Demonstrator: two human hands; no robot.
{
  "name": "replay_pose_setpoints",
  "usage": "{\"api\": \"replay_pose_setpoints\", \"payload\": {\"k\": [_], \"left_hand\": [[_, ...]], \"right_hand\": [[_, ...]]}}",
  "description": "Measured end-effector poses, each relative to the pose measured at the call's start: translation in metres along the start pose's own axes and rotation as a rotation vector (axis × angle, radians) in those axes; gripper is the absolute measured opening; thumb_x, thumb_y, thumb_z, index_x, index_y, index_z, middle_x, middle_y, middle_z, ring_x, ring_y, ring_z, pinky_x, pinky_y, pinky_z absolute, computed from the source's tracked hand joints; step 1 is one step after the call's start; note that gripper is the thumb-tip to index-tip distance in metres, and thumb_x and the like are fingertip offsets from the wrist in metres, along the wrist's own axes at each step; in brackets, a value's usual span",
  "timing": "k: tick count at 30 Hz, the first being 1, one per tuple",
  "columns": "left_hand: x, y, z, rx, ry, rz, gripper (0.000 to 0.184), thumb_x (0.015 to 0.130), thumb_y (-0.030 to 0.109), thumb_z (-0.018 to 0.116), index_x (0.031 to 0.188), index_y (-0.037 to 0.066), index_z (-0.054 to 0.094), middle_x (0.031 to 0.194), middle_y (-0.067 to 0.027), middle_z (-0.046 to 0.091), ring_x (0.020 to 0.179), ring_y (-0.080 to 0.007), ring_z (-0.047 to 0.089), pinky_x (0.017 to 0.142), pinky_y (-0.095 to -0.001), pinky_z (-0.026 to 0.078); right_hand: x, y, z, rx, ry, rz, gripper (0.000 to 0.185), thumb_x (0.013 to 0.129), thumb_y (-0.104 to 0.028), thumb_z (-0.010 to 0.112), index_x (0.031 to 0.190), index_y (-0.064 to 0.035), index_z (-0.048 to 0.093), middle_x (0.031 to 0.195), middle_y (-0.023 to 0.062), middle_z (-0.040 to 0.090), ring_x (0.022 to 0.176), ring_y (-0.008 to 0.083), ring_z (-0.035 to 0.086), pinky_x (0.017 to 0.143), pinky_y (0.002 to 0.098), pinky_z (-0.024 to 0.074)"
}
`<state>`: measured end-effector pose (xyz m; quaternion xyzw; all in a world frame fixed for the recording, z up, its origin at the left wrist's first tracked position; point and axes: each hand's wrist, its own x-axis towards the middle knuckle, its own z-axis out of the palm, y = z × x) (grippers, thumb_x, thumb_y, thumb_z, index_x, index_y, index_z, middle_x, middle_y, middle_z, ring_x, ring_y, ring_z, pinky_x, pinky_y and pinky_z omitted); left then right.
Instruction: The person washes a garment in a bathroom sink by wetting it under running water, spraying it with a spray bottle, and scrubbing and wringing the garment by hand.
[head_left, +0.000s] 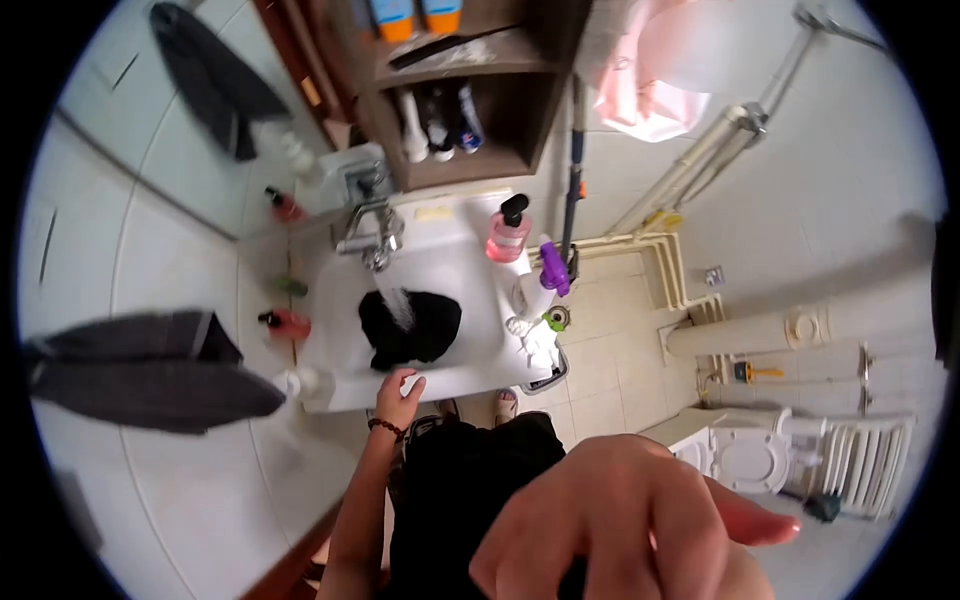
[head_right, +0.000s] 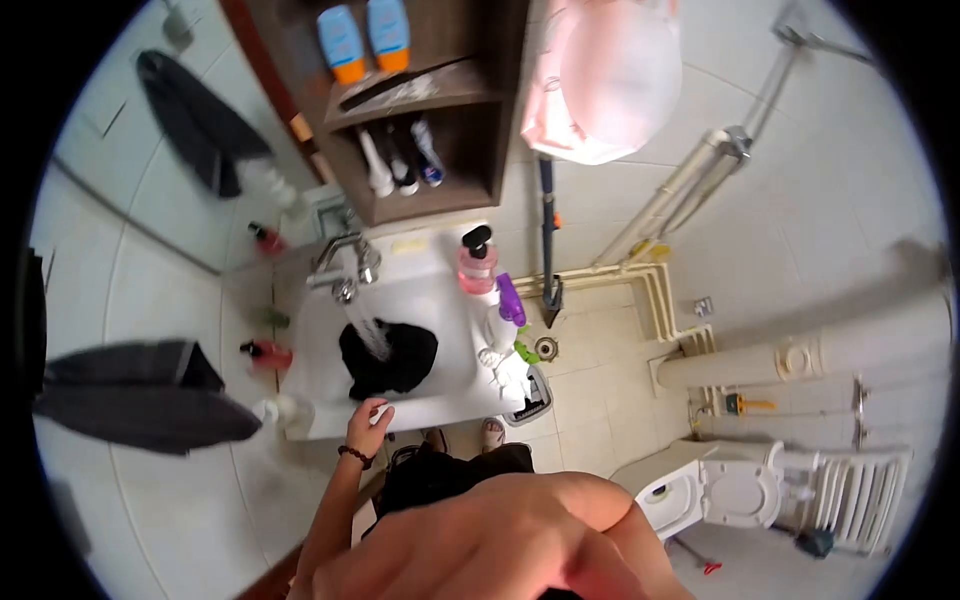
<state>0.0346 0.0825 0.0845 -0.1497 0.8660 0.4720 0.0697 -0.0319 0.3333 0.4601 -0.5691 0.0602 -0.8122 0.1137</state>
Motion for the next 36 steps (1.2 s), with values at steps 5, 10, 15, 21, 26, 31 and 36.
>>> {"api": "replay_pose_setpoints", "payload": {"k": [5,10,15,21,26,31,36], "left_hand": [[-0.072,-0.013,0.007,-0.021,0.109,-0.107,0.038,0.094,0.034,0.075,0.119,0.007,0.067,0.116,-0.0163,0.069,0.106,-0.0329,0.066,0.092,-0.0423,0.054],[-0.113,-0.027,0.005,-0.15,0.184,-0.244,0.039,0.095,0.034,0.074,0.122,0.006,0.066,0.119,-0.0157,0.068,0.109,-0.0299,0.065,0.09,-0.0409,0.054],[-0.11,-0.044,-0.002,-0.19,0.215,-0.23,0.039,0.095,0.032,0.075,0.121,0.005,0.066,0.118,-0.0134,0.068,0.11,-0.028,0.065,0.09,-0.0388,0.053],[-0.063,-0.026,-0.022,-0.215,0.167,-0.177,0.036,0.1,0.026,0.07,0.125,0.002,0.064,0.116,-0.0098,0.071,0.108,-0.0186,0.067,0.091,-0.035,0.054],[-0.019,-0.025,-0.047,-0.259,0.117,-0.06,0.037,0.098,0.028,0.072,0.125,0.004,0.064,0.123,-0.0134,0.068,0.111,-0.0264,0.066,0.094,-0.037,0.054],[0.013,-0.055,-0.045,-0.28,0.067,-0.048,0.041,0.095,0.027,0.076,0.126,0.004,0.063,0.122,-0.0145,0.069,0.109,-0.0289,0.068,0.093,-0.0374,0.055],[0.04,-0.062,-0.033,-0.177,0.01,-0.084,0.049,0.093,0.032,0.077,0.131,0.007,0.059,0.125,-0.0167,0.066,0.109,-0.0314,0.068,0.089,-0.0394,0.057]], "right_hand": [[-0.008,0.006,0.005,0.211,-0.032,0.027,0.061,0.103,-0.061,0.048,0.121,-0.0035,0.059,0.131,0.0293,0.063,0.099,0.0411,0.066,0.084,0.0486,0.0504],[-0.008,0.019,0.012,0.345,-0.033,0.074,0.061,0.104,-0.061,0.046,0.125,-0.0047,0.057,0.134,0.0287,0.062,0.1,0.041,0.066,0.084,0.0485,0.0514],[-0.001,0.029,0.019,0.378,-0.052,0.106,0.061,0.105,-0.061,0.043,0.128,-0.0059,0.055,0.136,0.0281,0.061,0.102,0.041,0.067,0.085,0.0484,0.0523],[0.009,0.042,0.028,0.309,-0.072,0.128,0.061,0.106,-0.061,0.04,0.133,-0.0073,0.053,0.139,0.0273,0.06,0.103,0.0409,0.067,0.085,0.0483,0.0534],[0.008,0.062,0.008,0.13,0.115,0.206,0.061,0.107,-0.06,0.038,0.136,-0.0085,0.051,0.141,0.0267,0.059,0.104,0.0409,0.067,0.085,0.0482,0.0544],[-0.086,0.082,-0.066,-0.538,0.837,0.66,0.056,0.109,-0.052,0.041,0.138,-0.0052,0.052,0.139,0.0244,0.061,0.105,0.0334,0.069,0.09,0.042,0.0545],[-0.216,0.101,-0.111,-0.703,1.282,0.995,0.034,0.109,-0.03,0.052,0.132,-0.0054,0.059,0.129,0.0162,0.069,0.103,0.0226,0.071,0.09,0.0368,0.0545]]}}
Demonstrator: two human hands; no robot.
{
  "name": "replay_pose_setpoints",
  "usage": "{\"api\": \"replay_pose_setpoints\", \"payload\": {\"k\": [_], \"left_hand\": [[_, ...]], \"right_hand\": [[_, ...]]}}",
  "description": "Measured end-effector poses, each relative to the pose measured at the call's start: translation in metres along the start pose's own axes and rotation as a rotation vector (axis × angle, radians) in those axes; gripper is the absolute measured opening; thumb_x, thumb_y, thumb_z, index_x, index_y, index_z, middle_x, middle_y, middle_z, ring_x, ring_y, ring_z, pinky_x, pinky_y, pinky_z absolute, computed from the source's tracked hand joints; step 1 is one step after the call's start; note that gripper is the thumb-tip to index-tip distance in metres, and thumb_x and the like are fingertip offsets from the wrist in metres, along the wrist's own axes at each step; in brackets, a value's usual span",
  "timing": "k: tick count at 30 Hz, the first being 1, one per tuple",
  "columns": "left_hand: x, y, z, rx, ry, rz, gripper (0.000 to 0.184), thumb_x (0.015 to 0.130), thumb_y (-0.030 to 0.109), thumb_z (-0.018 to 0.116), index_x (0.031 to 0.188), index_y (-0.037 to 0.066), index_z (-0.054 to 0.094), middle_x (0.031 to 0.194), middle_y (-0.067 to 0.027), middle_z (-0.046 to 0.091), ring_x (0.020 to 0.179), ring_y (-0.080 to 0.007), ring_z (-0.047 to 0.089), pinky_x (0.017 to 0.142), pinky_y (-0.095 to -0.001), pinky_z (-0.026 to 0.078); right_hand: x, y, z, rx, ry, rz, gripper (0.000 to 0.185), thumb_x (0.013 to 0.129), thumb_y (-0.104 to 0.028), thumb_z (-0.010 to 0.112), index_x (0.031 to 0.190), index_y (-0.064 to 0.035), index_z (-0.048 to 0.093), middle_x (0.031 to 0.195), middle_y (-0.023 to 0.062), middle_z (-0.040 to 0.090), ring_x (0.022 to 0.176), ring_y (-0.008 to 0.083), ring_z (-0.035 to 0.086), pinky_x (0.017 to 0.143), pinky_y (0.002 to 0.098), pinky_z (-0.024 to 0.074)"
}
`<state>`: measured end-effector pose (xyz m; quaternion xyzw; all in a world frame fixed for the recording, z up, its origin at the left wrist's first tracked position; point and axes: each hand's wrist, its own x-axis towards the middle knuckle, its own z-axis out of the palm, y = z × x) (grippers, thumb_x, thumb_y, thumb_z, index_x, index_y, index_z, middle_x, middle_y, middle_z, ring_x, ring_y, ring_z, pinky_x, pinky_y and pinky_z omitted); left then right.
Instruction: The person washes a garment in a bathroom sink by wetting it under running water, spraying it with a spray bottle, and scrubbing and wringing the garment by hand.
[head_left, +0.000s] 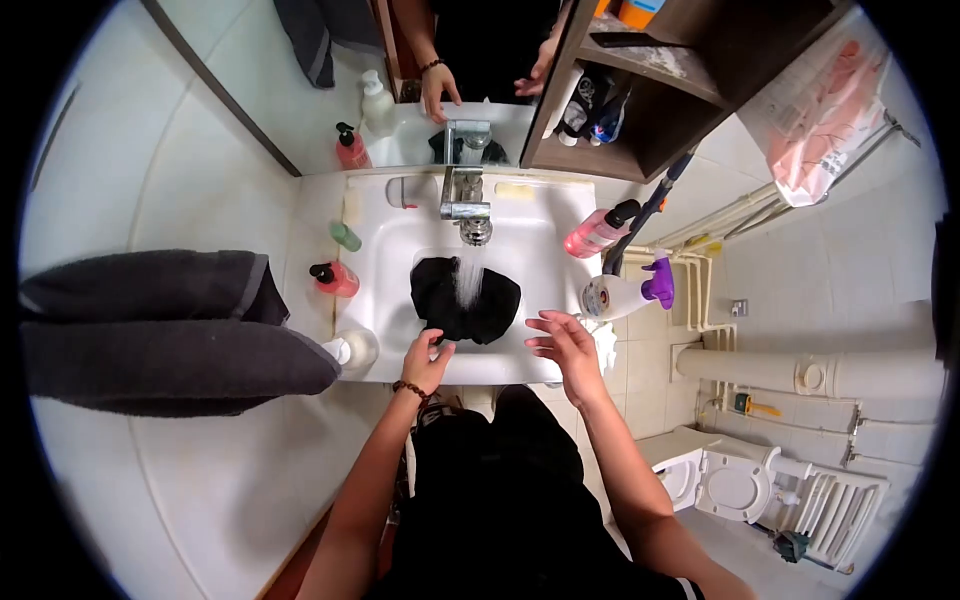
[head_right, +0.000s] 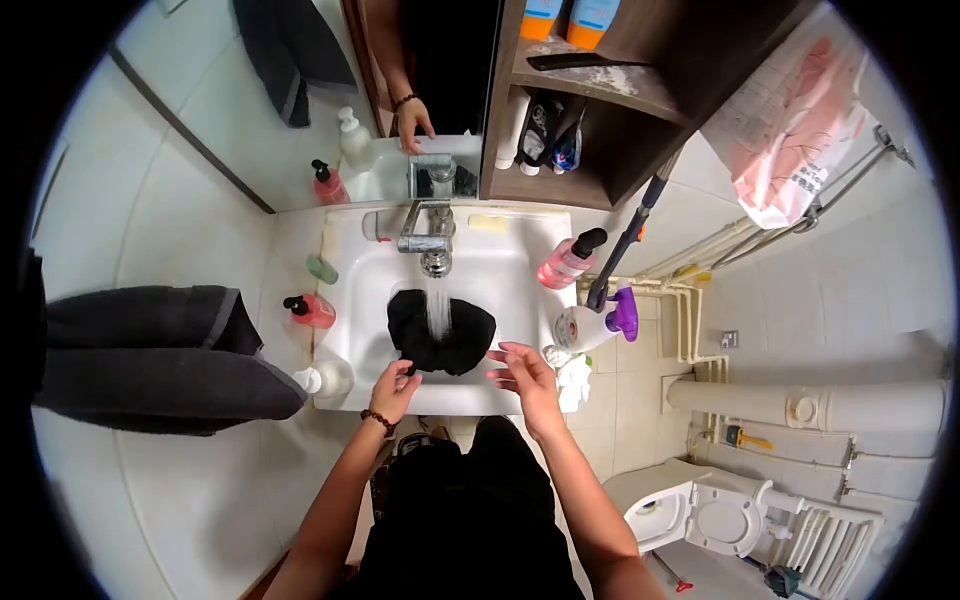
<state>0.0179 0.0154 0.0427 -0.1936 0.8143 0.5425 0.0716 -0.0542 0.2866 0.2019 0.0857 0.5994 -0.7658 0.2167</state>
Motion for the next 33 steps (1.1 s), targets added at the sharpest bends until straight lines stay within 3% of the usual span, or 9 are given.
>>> {"api": "replay_pose_setpoints", "payload": {"k": [8,10,11,15,23,27,28,30,33], "left_hand": [[0.038,-0.005,0.01,0.134,0.091,-0.096,0.066,0.091,0.038,0.077,0.144,0.009,0.051,0.134,-0.0242,0.058,0.118,-0.0426,0.061,0.099,-0.0485,0.052],[0.046,-0.002,0.013,0.272,0.12,-0.115,0.08,0.089,0.04,0.078,0.155,0.014,0.04,0.147,-0.0304,0.047,0.134,-0.0488,0.048,0.111,-0.0518,0.043],[0.059,-0.029,0.023,0.36,0.176,-0.053,0.091,0.087,0.038,0.082,0.159,0.014,0.033,0.146,-0.0274,0.045,0.132,-0.0466,0.047,0.111,-0.0499,0.043],[0.09,-0.019,0.024,0.457,0.124,-0.182,0.099,0.083,0.038,0.084,0.162,0.02,0.029,0.157,-0.0312,0.033,0.143,-0.0487,0.038,0.117,-0.0505,0.039],[0.126,-0.009,0.04,0.638,0.032,-0.1,0.126,0.065,0.042,0.094,0.165,0.034,0.019,0.168,-0.029,0.008,0.147,-0.0535,0.028,0.119,-0.0558,0.037],[0.149,0.013,0.036,0.794,-0.181,-0.217,0.126,0.063,0.038,0.095,0.165,0.031,0.021,0.169,-0.0216,0.013,0.149,-0.052,0.023,0.112,-0.0562,0.044],[0.154,-0.003,0.041,0.785,-0.132,-0.13,0.117,0.07,0.034,0.092,0.164,0.032,0.023,0.162,-0.0216,0.031,0.141,-0.0475,0.04,0.108,-0.0534,0.049],[0.173,-0.047,0.056,0.39,-0.219,-0.242,0.096,0.072,0.026,0.089,0.154,0.019,0.04,0.146,-0.0236,0.051,0.131,-0.0433,0.052,0.103,-0.0499,0.051],[0.178,-0.038,0.058,0.452,-0.177,-0.115,0.073,0.071,0.018,0.086,0.136,0.008,0.054,0.129,-0.0242,0.061,0.121,-0.042,0.058,0.101,-0.0479,0.051]], "right_hand": [[0.1,0.12,-0.037,-0.246,-0.031,0.178,0.042,0.102,-0.03,0.066,0.138,-0.0083,0.058,0.137,0.0168,0.064,0.114,0.0284,0.068,0.096,0.04,0.0538],[0.119,0.141,-0.035,-1.009,-0.005,-0.305,0.065,0.09,-0.036,0.079,0.143,-0.0079,0.054,0.145,0.0272,0.054,0.128,0.0407,0.058,0.106,0.0488,0.0488],[0.129,0.15,-0.032,-1.013,-0.041,-0.217,0.084,0.083,-0.04,0.083,0.152,-0.0091,0.046,0.154,0.0358,0.039,0.141,0.0509,0.043,0.115,0.0538,0.0406],[0.154,0.156,-0.008,-1.096,-0.103,-0.179,0.095,0.082,-0.038,0.084,0.158,-0.0095,0.035,0.161,0.0363,0.026,0.143,0.055,0.037,0.115,0.0527,0.0397],[0.18,0.166,-0.006,-1.09,-0.122,-0.086,0.101,0.08,-0.038,0.086,0.16,-0.0085,0.032,0.159,0.0387,0.027,0.144,0.0547,0.036,0.116,0.0541,0.0384],[0.189,0.18,0.008,-1.211,-0.109,-0.102,0.111,0.074,-0.039,0.09,0.161,-0.01,0.028,0.156,0.0374,0.031,0.135,0.0564,0.042,0.112,0.0574,0.0409],[0.197,0.186,0.011,-1.267,-0.106,-0.097,0.113,0.073,-0.038,0.091,0.162,-0.0111,0.026,0.154,0.0364,0.034,0.131,0.0564,0.045,0.109,0.0589,0.0423],[0.218,0.216,0.003,-1.167,-0.049,-0.081,0.093,0.074,-0.025,0.087,0.153,-0.0082,0.041,0.14,0.0301,0.049,0.122,0.0497,0.052,0.101,0.0551,0.0475],[0.245,0.236,-0.005,-0.881,-0.131,-0.106,0.042,0.074,-0.003,0.072,0.116,-0.0001,0.066,0.118,0.0187,0.063,0.119,0.0407,0.056,0.093,0.046,0.051]]}}
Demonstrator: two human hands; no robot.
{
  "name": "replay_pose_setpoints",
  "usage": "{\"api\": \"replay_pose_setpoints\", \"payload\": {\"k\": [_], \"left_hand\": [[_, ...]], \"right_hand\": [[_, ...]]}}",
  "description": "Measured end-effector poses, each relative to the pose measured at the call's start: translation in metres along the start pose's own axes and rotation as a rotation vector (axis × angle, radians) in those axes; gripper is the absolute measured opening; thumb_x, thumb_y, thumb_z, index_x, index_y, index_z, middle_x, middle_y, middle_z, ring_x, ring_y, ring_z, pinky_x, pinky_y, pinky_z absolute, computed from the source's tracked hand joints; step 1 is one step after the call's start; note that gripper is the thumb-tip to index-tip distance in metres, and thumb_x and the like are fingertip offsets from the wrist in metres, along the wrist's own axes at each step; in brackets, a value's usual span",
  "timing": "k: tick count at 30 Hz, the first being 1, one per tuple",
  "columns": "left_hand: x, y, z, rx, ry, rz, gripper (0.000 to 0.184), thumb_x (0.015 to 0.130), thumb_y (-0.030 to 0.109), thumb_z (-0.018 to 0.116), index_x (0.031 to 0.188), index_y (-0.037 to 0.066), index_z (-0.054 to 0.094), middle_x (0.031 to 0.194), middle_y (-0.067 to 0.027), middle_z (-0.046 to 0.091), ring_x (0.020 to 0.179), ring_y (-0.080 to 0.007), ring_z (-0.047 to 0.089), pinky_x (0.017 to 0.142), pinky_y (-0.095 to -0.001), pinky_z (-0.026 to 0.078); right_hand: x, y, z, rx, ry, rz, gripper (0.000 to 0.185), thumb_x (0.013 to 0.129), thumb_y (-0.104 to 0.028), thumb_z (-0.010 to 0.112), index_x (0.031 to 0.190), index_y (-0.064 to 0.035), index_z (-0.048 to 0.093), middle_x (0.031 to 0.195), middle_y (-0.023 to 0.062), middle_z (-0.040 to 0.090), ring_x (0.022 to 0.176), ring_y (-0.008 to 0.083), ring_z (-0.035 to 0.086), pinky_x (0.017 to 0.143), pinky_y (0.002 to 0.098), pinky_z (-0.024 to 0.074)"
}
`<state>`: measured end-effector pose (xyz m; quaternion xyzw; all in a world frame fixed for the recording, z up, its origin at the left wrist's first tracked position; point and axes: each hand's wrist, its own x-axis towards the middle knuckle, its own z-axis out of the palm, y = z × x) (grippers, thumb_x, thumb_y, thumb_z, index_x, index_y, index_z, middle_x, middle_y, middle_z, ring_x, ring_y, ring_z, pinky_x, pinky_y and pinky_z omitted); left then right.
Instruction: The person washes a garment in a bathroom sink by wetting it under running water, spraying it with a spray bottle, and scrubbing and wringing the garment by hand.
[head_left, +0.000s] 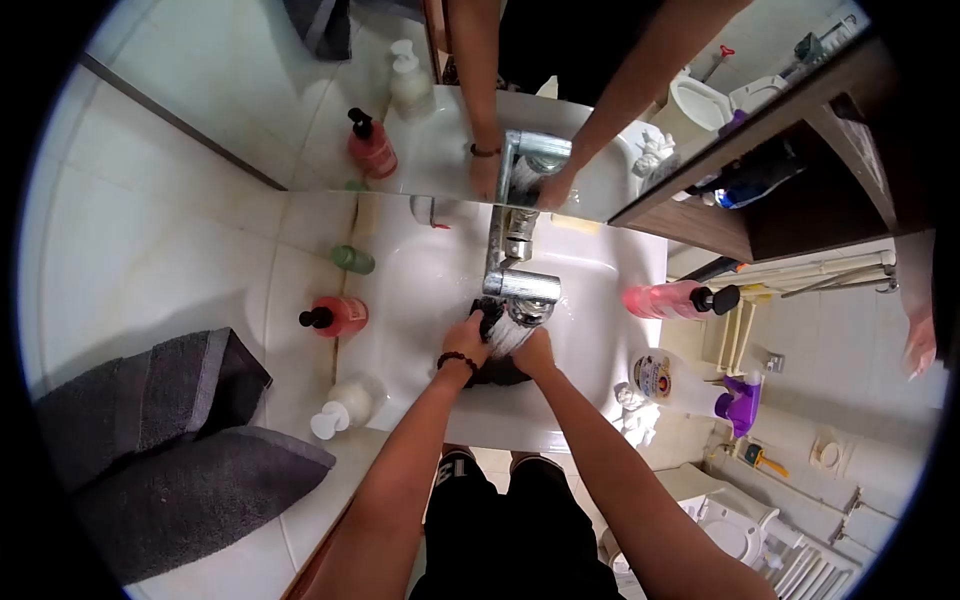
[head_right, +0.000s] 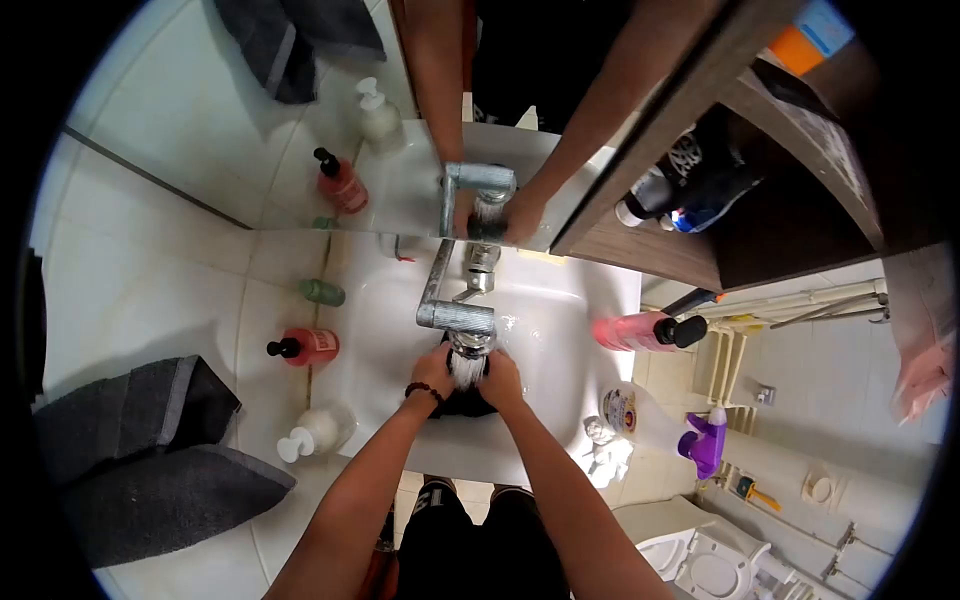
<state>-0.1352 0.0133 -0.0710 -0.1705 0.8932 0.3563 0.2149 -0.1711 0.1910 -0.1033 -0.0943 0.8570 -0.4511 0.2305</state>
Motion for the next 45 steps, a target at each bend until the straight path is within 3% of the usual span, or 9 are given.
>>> {"api": "replay_pose_setpoints", "payload": {"k": [5,8,11,15,20,26,31,36,45], "left_hand": [[-0.034,0.008,-0.027,-0.122,0.255,0.238,0.053,0.077,0.021,0.082,0.123,0.005,0.061,0.124,-0.0193,0.058,0.117,-0.0418,0.057,0.097,-0.0484,0.051],[-0.053,0.034,-0.056,0.134,0.03,-0.051,0.071,0.08,0.04,0.081,0.14,0.012,0.055,0.153,-0.017,0.039,0.141,-0.0408,0.04,0.113,-0.0587,0.037],[-0.035,0.01,-0.015,0.332,0.189,0.254,0.073,0.085,0.034,0.076,0.149,0.015,0.048,0.162,-0.0169,0.032,0.15,-0.0401,0.031,0.116,-0.0593,0.033],[-0.024,0.006,0.007,0.509,0.084,0.191,0.06,0.091,0.026,0.064,0.148,0.017,0.05,0.166,-0.015,0.027,0.155,-0.0358,0.022,0.116,-0.0615,0.03],[-0.003,0.004,0.006,0.596,0.115,0.216,0.037,0.096,0.025,0.059,0.131,0.013,0.062,0.146,-0.0142,0.049,0.134,-0.0359,0.047,0.107,-0.0544,0.04],[-0.002,0.021,-0.028,0.332,-0.052,0.169,0.034,0.095,0.027,0.065,0.126,0.012,0.063,0.129,-0.0136,0.056,0.122,-0.0372,0.054,0.105,-0.0523,0.042],[-0.043,0.008,-0.017,0.327,0.212,0.222,0.071,0.087,0.03,0.075,0.151,0.017,0.047,0.154,-0.0198,0.041,0.142,-0.0419,0.041,0.115,-0.0576,0.034],[-0.048,0.007,-0.014,0.282,0.208,0.202,0.082,0.087,0.028,0.075,0.159,0.019,0.037,0.162,-0.0223,0.031,0.148,-0.0432,0.033,0.117,-0.0589,0.032],[-0.085,0.016,-0.017,0.067,0.21,0.181,0.083,0.085,0.018,0.075,0.158,0.012,0.034,0.162,-0.024,0.032,0.146,-0.0456,0.035,0.122,-0.0511,0.033]], "right_hand": [[-0.017,-0.047,-0.045,-0.072,0.126,-0.176,0.04,0.075,-0.009,0.076,0.115,-0.0073,0.07,0.135,0.021,0.057,0.129,0.0429,0.052,0.105,0.0504,0.045],[-0.033,-0.054,-0.05,-0.338,0.051,-0.083,0.065,0.076,-0.026,0.081,0.136,-0.0104,0.061,0.163,0.0205,0.032,0.152,0.0425,0.028,0.118,0.062,0.0258],[-0.031,-0.031,-0.015,-0.632,0.045,-0.204,0.076,0.079,-0.032,0.079,0.147,-0.0108,0.052,0.161,0.0202,0.036,0.152,0.042,0.026,0.119,0.0605,0.0242],[-0.019,-0.006,0.012,-0.733,0.107,-0.278,0.071,0.08,-0.035,0.077,0.146,-0.0152,0.056,0.159,0.0119,0.043,0.146,0.0406,0.032,0.116,0.0643,0.0245],[-0.002,0.023,0.021,-0.537,0.309,-0.371,0.047,0.084,-0.035,0.077,0.123,-0.0103,0.067,0.119,0.0105,0.063,0.116,0.0372,0.053,0.101,0.0473,0.0432],[0.003,-0.022,-0.016,-0.373,0.132,-0.268,0.045,0.08,-0.021,0.079,0.121,-0.0084,0.067,0.123,0.0146,0.065,0.111,0.037,0.061,0.099,0.0485,0.0449],[-0.039,-0.07,-0.066,-0.103,0.341,-0.247,0.05,0.081,-0.002,0.075,0.13,-0.007,0.064,0.126,0.0184,0.065,0.123,0.0363,0.06,0.104,0.0454,0.0469],[-0.013,-0.176,-0.129,0.108,0.394,-0.416,0.038,0.082,0.0,0.075,0.119,-0.0039,0.069,0.098,0.0097,0.073,0.079,0.0267,0.071,0.08,0.0359,0.0545],[0.056,-0.183,-0.147,-0.076,0.248,-0.518,0.015,0.085,-0.015,0.083,0.092,-0.0027,0.076,0.077,0.0122,0.072,0.059,0.0267,0.067,0.058,0.0366,0.0536]]}}
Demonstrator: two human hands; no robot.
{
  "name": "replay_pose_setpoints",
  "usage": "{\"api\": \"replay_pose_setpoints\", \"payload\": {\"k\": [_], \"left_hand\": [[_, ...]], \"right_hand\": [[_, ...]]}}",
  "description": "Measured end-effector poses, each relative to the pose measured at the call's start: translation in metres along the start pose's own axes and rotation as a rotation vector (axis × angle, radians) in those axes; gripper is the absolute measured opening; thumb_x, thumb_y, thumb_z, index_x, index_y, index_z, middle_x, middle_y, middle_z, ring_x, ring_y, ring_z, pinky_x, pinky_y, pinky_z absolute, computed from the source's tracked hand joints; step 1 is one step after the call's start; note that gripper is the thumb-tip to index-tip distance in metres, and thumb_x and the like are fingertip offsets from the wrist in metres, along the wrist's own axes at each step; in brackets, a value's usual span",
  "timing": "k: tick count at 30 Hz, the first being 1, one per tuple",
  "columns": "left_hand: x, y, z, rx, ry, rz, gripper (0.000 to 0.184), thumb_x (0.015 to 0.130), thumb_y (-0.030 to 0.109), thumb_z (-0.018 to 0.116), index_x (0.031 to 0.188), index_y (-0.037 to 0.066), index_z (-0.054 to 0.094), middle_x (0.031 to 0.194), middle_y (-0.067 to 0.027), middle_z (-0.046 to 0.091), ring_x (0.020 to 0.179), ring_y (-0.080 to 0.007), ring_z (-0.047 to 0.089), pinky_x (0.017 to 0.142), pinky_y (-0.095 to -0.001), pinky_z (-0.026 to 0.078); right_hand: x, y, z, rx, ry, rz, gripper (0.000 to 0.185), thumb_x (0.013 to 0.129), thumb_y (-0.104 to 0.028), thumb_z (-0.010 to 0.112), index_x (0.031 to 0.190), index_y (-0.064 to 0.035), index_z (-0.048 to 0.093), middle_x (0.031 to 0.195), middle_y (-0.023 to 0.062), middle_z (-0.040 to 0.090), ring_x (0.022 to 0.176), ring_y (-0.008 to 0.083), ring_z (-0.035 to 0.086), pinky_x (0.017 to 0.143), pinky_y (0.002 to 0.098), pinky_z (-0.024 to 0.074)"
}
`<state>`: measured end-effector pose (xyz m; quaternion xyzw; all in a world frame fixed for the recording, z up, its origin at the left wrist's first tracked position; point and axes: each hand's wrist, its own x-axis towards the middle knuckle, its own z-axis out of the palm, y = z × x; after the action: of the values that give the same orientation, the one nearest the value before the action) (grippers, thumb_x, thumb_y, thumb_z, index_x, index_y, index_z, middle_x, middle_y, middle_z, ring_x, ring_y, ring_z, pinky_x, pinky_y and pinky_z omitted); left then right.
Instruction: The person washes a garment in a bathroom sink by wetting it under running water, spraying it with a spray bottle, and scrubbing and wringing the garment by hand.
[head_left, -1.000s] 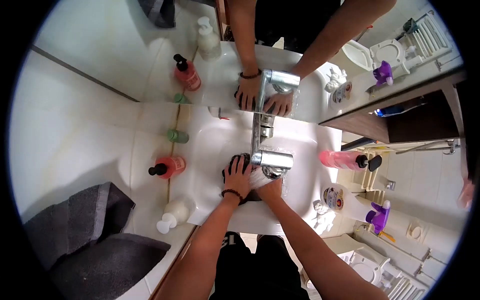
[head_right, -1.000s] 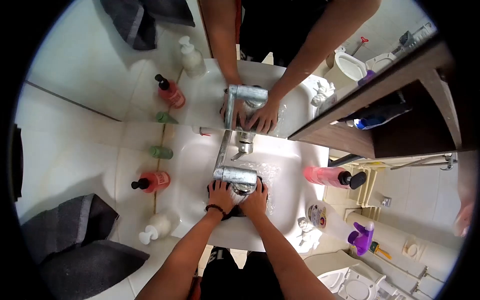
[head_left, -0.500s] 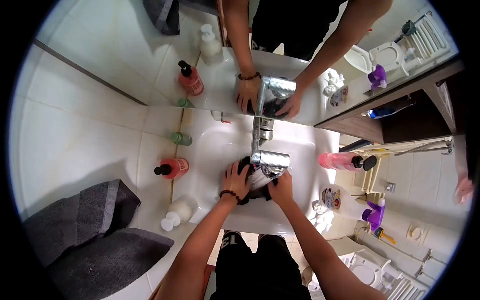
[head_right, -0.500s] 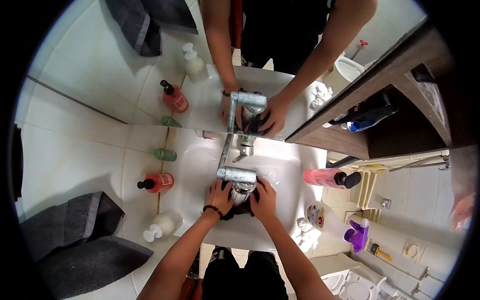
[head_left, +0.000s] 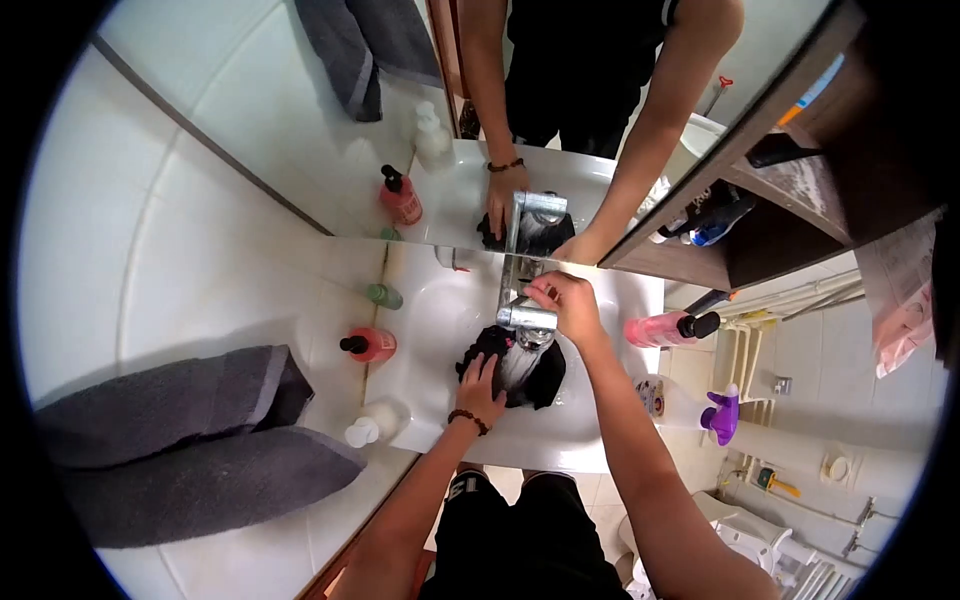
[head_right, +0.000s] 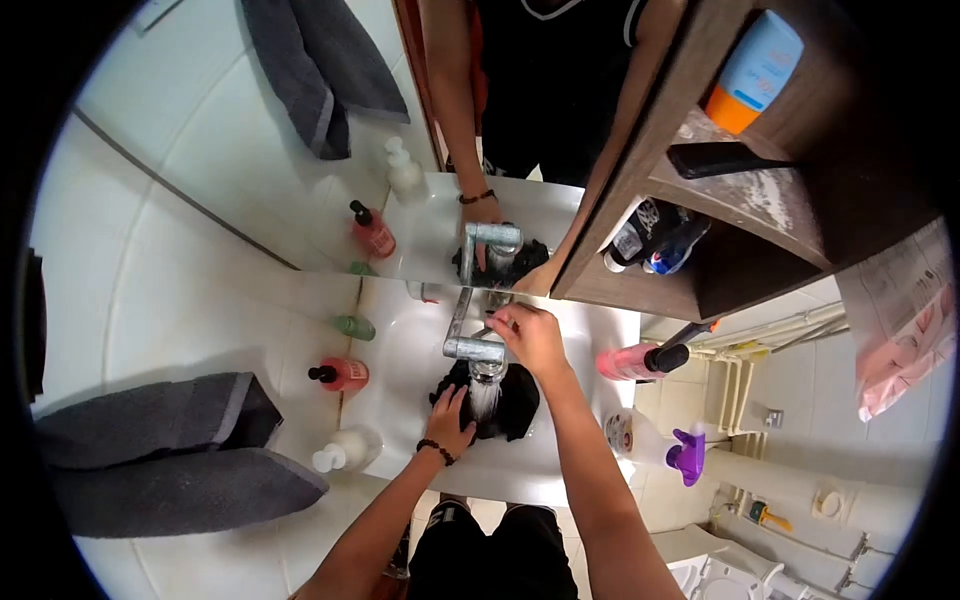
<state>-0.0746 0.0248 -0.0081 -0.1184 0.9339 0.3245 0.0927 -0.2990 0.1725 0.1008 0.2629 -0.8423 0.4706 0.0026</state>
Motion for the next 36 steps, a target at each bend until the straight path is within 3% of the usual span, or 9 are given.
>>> {"api": "replay_pose_setpoints", "payload": {"k": [4,10,13,17,21,24,25,32,36], "left_hand": [[-0.002,-0.01,0.011,-0.269,-0.011,0.031,0.078,0.087,0.013,0.073,0.156,0.011,0.038,0.158,-0.0227,0.04,0.143,-0.0409,0.043,0.117,-0.0463,0.04],[0.002,0.016,0.002,-1.397,-0.088,-0.679,0.054,0.1,0.018,0.063,0.15,0.009,0.044,0.151,-0.0144,0.048,0.129,-0.0324,0.056,0.094,-0.0518,0.059],[-0.002,0.046,-0.019,-1.378,-0.058,-0.712,0.051,0.104,0.026,0.056,0.151,0.011,0.044,0.151,-0.0163,0.048,0.129,-0.0326,0.055,0.096,-0.0529,0.058],[-0.005,0.047,-0.028,-1.357,-0.031,-0.714,0.054,0.105,0.037,0.055,0.151,0.012,0.043,0.153,-0.0186,0.045,0.131,-0.0356,0.054,0.1,-0.0551,0.055],[-0.005,0.049,-0.028,-1.344,-0.02,-0.71,0.05,0.104,0.038,0.06,0.148,0.016,0.048,0.149,-0.0169,0.051,0.131,-0.0345,0.056,0.095,-0.0532,0.058],[-0.003,0.065,-0.035,-1.326,-0.048,-0.734,0.054,0.103,0.039,0.062,0.149,0.015,0.046,0.15,-0.017,0.051,0.132,-0.035,0.056,0.096,-0.0532,0.058],[-0.006,0.076,-0.042,-1.303,-0.054,-0.732,0.054,0.105,0.038,0.059,0.151,0.013,0.045,0.153,-0.0173,0.048,0.134,-0.0349,0.054,0.101,-0.0535,0.056],[-0.005,0.095,-0.07,-1.232,0.189,-0.602,0.054,0.104,0.039,0.06,0.149,0.012,0.047,0.143,-0.0131,0.056,0.123,-0.0313,0.06,0.087,-0.0441,0.059],[-0.001,0.151,-0.128,-0.536,0.728,0.139,0.05,0.1,0.023,0.066,0.145,0.008,0.051,0.142,-0.0157,0.056,0.123,-0.0313,0.06,0.091,-0.0392,0.055]], "right_hand": [[-0.017,-0.007,-0.005,0.169,-0.177,-0.204,0.022,0.082,0.001,0.072,0.104,-0.0032,0.076,0.103,0.0152,0.074,0.082,0.029,0.072,0.071,0.0361,0.0578],[-0.005,0.004,0.014,0.081,-0.106,-0.173,0.012,0.082,0.004,0.071,0.093,-0.0018,0.071,0.095,0.0175,0.071,0.083,0.0381,0.069,0.073,0.0458,0.0542],[-0.007,-0.004,0.021,0.149,0.034,0.073,0.014,0.09,-0.013,0.078,0.091,-0.0012,0.073,0.084,0.0204,0.07,0.075,0.0395,0.068,0.07,0.0439,0.0528],[-0.04,-0.029,0.005,0.364,0.305,0.361,0.011,0.095,-0.009,0.072,0.092,0.0024,0.074,0.077,0.011,0.074,0.07,0.0198,0.071,0.07,0.0327,0.0572],[-0.034,-0.07,-0.03,0.928,0.408,0.409,0.043,0.095,0.001,0.063,0.136,0.0043,0.052,0.134,0.0149,0.063,0.118,0.0216,0.065,0.099,0.0314,0.0518],[0.0,-0.075,-0.044,1.642,0.222,0.488,0.047,0.088,0.007,0.06,0.132,-0.0059,0.058,0.128,0.005,0.067,0.117,0.017,0.063,0.103,0.0375,0.0485],[0.009,-0.08,-0.047,1.674,0.287,0.45,0.026,0.088,0.003,0.062,0.11,-0.0091,0.063,0.109,0.0033,0.069,0.106,0.0172,0.065,0.101,0.0396,0.0495],[0.003,-0.084,-0.054,1.889,0.22,0.59,0.034,0.085,0.003,0.063,0.117,-0.0089,0.063,0.11,-0.0001,0.07,0.1,0.0148,0.068,0.097,0.0342,0.0498],[-0.013,-0.083,-0.053,1.84,0.234,0.655,0.03,0.087,0.008,0.062,0.113,-0.0072,0.06,0.106,0.0085,0.069,0.094,0.0193,0.069,0.092,0.0338,0.0534]]}}
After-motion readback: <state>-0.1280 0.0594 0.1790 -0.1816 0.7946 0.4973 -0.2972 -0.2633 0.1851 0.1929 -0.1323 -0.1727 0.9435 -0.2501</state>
